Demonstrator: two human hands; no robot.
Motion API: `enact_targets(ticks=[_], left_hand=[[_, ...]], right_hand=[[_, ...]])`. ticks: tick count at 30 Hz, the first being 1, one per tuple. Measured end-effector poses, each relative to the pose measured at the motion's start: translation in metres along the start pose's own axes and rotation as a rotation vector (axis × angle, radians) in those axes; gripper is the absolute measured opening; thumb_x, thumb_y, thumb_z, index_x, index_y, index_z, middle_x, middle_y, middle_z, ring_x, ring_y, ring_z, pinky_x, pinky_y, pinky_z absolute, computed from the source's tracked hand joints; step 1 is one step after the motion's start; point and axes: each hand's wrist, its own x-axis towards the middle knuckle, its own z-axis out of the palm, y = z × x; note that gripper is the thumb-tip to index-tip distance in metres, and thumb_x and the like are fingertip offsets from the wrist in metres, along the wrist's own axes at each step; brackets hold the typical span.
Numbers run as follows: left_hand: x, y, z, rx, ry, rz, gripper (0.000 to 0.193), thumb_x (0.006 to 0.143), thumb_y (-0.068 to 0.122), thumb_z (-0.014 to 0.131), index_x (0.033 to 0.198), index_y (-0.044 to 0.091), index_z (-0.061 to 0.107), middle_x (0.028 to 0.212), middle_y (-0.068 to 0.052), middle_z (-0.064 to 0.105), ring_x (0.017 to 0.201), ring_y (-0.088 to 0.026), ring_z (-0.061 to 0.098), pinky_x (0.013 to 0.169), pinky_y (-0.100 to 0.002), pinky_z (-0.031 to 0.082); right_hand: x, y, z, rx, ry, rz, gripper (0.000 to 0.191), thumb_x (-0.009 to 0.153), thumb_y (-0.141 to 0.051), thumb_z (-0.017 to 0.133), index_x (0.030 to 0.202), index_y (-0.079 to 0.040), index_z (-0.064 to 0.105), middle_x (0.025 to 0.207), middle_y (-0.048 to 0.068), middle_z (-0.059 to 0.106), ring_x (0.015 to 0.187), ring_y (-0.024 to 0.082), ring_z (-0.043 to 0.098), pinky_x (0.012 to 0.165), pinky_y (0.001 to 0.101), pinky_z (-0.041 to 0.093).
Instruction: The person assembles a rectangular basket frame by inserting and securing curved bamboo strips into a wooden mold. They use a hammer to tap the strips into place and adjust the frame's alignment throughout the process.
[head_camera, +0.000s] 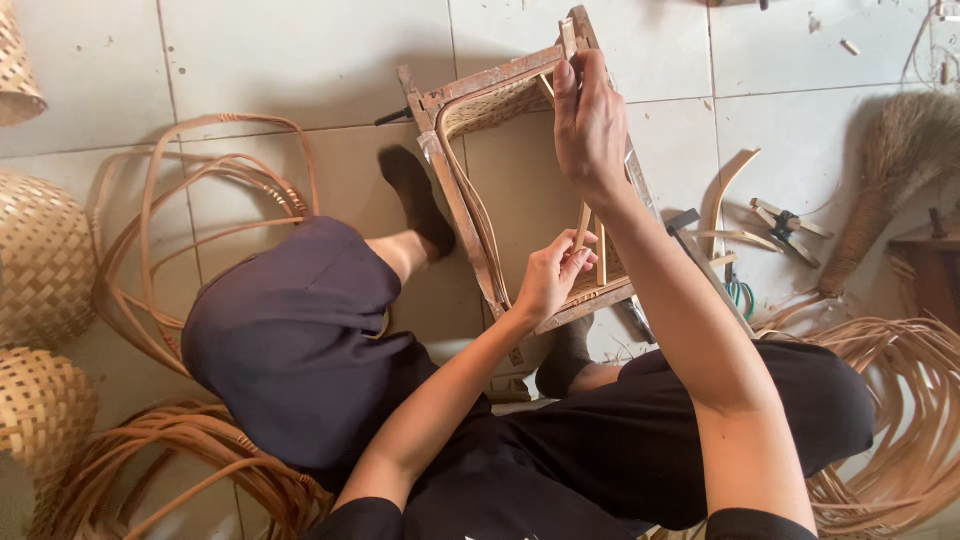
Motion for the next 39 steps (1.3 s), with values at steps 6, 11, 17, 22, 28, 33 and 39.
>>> enact_targets(ticks=[6, 11, 17, 22, 28, 33, 39], left_hand=[[0.008, -0.014, 0.000, -0.057, -0.017, -0.094, 0.014, 0.104, 0.008, 0.060, 0.118, 0.005, 0.062, 0.090, -0.007, 0.075, 0.083, -0.013, 0.072, 0.076, -0.028, 0.060], [0.003, -0.024, 0.002, -0.090, 0.012, -0.143, 0.013, 0.104, 0.007, 0.060, 0.117, 0.005, 0.061, 0.087, -0.007, 0.072, 0.081, -0.013, 0.070, 0.075, -0.028, 0.059], [-0.002, -0.020, 0.003, -0.092, 0.017, -0.199, 0.012, 0.104, 0.006, 0.059, 0.116, 0.005, 0.060, 0.085, -0.007, 0.069, 0.078, -0.013, 0.069, 0.074, -0.028, 0.059], [-0.002, -0.020, 0.006, -0.073, 0.035, -0.204, 0.010, 0.104, 0.005, 0.059, 0.114, 0.004, 0.060, 0.083, -0.007, 0.069, 0.077, -0.013, 0.068, 0.073, -0.029, 0.058], [0.005, -0.024, 0.007, -0.025, 0.136, -0.126, 0.003, 0.105, 0.003, 0.055, 0.103, 0.001, 0.056, 0.085, -0.009, 0.067, 0.078, -0.015, 0.071, 0.073, -0.030, 0.061], [0.017, -0.030, 0.001, 0.017, 0.163, -0.172, 0.004, 0.104, 0.005, 0.057, 0.103, 0.001, 0.056, 0.082, -0.011, 0.070, 0.076, -0.019, 0.075, 0.070, -0.032, 0.062], [0.023, -0.037, 0.002, 0.035, 0.138, -0.224, 0.005, 0.103, 0.006, 0.057, 0.104, 0.001, 0.057, 0.083, -0.013, 0.073, 0.077, -0.021, 0.077, 0.069, -0.032, 0.064]], right_hand=[[0.014, 0.022, 0.020, -0.114, -0.072, 0.138, 0.039, 0.116, -0.039, 0.040, 0.104, -0.004, 0.053, 0.075, 0.022, 0.066, 0.073, 0.046, 0.064, 0.064, 0.0527, 0.046], [0.006, 0.042, 0.035, -0.114, -0.104, 0.109, 0.042, 0.118, -0.039, 0.037, 0.101, -0.003, 0.050, 0.074, 0.023, 0.064, 0.069, 0.047, 0.062, 0.061, 0.0536, 0.043], [0.002, 0.042, 0.037, -0.080, -0.133, 0.154, 0.041, 0.116, -0.039, 0.038, 0.101, -0.002, 0.050, 0.069, 0.022, 0.063, 0.065, 0.044, 0.063, 0.059, 0.0521, 0.043], [0.001, 0.054, 0.042, -0.171, -0.202, 0.178, 0.035, 0.116, -0.033, 0.046, 0.101, -0.001, 0.049, 0.071, 0.022, 0.065, 0.069, 0.046, 0.064, 0.059, 0.0547, 0.046], [0.009, 0.084, 0.079, -0.206, -0.408, 0.114, 0.027, 0.097, -0.019, 0.072, 0.102, -0.003, 0.051, 0.080, 0.022, 0.071, 0.079, 0.047, 0.070, 0.069, 0.0546, 0.056], [0.016, 0.112, 0.112, -0.348, -0.553, 0.159, 0.027, 0.089, -0.007, 0.070, 0.107, 0.000, 0.050, 0.090, 0.033, 0.067, 0.084, 0.054, 0.066, 0.074, 0.0601, 0.054], [0.021, 0.143, 0.120, -0.419, -0.675, 0.239, 0.025, 0.086, -0.001, 0.065, 0.106, 0.001, 0.050, 0.095, 0.034, 0.068, 0.091, 0.053, 0.067, 0.082, 0.0583, 0.055]])
